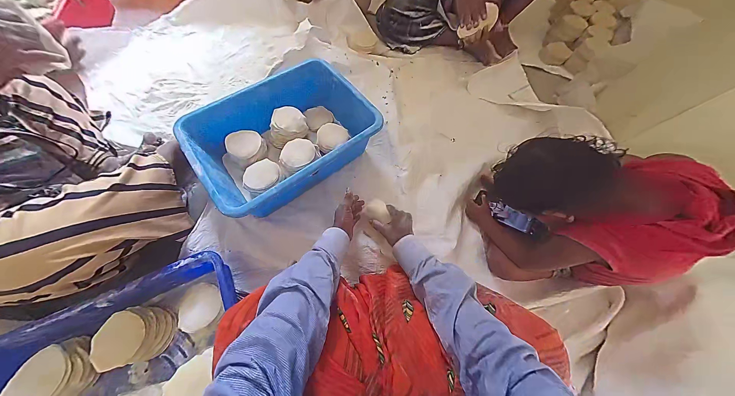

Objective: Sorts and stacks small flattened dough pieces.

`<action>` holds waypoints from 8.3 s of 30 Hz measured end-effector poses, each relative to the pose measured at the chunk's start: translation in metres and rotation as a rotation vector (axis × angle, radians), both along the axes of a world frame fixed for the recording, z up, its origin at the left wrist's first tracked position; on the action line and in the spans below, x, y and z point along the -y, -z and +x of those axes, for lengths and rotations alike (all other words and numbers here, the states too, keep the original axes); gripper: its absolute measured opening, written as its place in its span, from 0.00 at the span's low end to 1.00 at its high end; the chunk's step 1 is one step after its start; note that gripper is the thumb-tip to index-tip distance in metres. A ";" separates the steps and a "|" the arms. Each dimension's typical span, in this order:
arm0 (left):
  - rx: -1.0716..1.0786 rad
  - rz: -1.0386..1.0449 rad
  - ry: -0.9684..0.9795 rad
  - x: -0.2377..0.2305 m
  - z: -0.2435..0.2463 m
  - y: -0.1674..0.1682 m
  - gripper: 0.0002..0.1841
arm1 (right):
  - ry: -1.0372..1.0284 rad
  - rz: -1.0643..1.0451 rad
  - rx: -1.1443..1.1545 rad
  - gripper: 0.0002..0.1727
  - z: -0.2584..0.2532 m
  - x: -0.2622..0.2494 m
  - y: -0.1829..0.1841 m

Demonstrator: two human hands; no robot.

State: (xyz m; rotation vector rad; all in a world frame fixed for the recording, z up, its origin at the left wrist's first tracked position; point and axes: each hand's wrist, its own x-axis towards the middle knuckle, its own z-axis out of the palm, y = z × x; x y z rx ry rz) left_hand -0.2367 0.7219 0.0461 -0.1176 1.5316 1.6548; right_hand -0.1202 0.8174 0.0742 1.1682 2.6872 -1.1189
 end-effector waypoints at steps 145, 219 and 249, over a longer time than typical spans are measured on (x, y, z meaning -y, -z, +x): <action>-0.338 0.051 0.021 -0.001 0.005 -0.015 0.49 | 0.024 0.000 -0.212 0.25 -0.005 0.022 0.028; -0.086 0.068 -0.088 -0.005 -0.001 0.001 0.44 | 0.139 0.050 -0.371 0.27 -0.009 0.034 0.035; -0.166 0.014 0.006 0.001 0.012 -0.014 0.51 | 0.113 0.040 -0.274 0.25 -0.010 0.031 0.029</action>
